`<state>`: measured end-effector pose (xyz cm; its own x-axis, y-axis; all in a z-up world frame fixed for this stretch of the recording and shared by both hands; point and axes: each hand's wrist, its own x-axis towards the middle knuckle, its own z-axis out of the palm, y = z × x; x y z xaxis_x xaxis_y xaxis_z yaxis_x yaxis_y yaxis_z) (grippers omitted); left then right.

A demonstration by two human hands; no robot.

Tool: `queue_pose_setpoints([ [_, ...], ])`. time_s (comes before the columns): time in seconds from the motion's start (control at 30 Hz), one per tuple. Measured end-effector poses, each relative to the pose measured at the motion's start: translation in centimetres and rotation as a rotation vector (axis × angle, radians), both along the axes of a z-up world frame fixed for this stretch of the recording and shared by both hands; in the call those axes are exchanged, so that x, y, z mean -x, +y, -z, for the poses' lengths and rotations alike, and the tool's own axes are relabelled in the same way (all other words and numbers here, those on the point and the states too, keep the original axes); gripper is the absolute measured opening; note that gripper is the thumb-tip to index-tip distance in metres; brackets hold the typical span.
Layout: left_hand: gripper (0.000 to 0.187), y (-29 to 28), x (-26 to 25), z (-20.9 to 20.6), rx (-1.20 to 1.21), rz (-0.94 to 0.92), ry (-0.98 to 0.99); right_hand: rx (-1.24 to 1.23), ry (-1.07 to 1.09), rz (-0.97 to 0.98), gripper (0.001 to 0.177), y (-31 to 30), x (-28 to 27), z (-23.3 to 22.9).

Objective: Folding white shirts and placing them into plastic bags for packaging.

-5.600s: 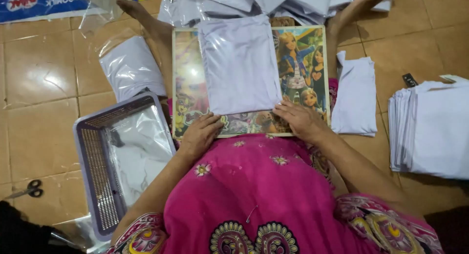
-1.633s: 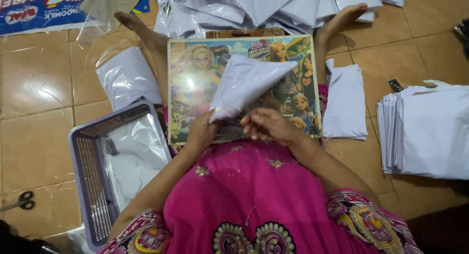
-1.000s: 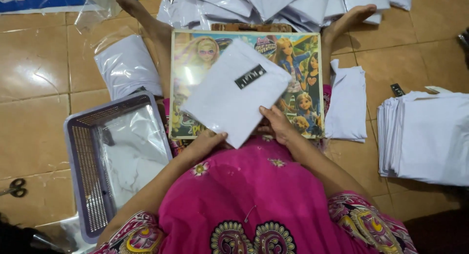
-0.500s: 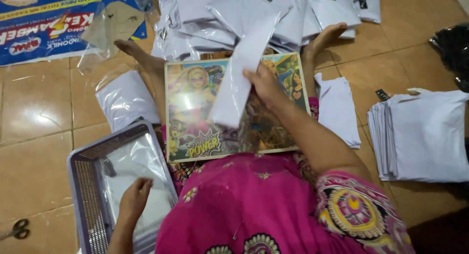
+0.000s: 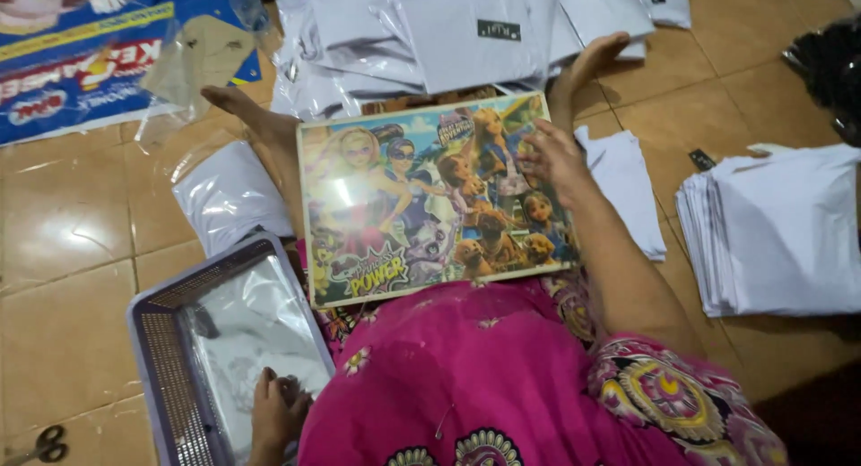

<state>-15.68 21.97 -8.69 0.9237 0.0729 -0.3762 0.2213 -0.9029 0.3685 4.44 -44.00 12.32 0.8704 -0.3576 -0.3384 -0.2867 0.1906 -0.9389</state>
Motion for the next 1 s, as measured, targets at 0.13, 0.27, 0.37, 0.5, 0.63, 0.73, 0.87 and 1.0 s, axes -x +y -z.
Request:
queue_pose_setpoints([
  [0.13, 0.028, -0.3, -0.5, -0.1, 0.025, 0.092, -0.115, -0.071, 0.0, 0.182, 0.046, -7.5, 6.6, 5.2],
  [0.27, 0.031, 2.2, -0.7, 2.8, -0.003, 0.097, -0.058, -0.02, 0.107, 0.371, 0.042, -13.9, 13.6, 9.1],
  [0.37, 0.033, 1.9, -1.8, 0.3, 0.035, -0.091, 0.054, 0.026, 0.172, 0.504, 0.035, -19.0, 17.4, 14.8],
  [0.5, 0.039, 3.6, -3.4, -1.8, 0.143, -0.286, 0.091, 0.264, 0.239, 0.53, 0.019, -20.0, 20.0, 17.2],
  [0.63, 0.018, -2.6, -7.0, -14.3, 0.634, -0.367, -0.036, 0.641, 0.43, 0.363, 0.063, -22.6, 21.6, 21.4],
  [0.73, 0.046, -9.3, -9.1, -24.7, 0.591, -0.523, 0.074, 0.751, 0.547, 0.278, 0.072, -22.6, 21.1, 21.9],
  [0.87, 0.018, -10.6, -13.0, -25.2, 0.633, -0.351, -0.052, 0.876, 0.541, 0.176, 0.053, -22.7, 20.2, 22.2],
  [1.0, 0.014, -16.5, -17.1, -26.3, 0.464, 0.01, 0.002, 0.802, 0.642, 0.137, 0.042, -21.9, 18.7, 20.3],
])
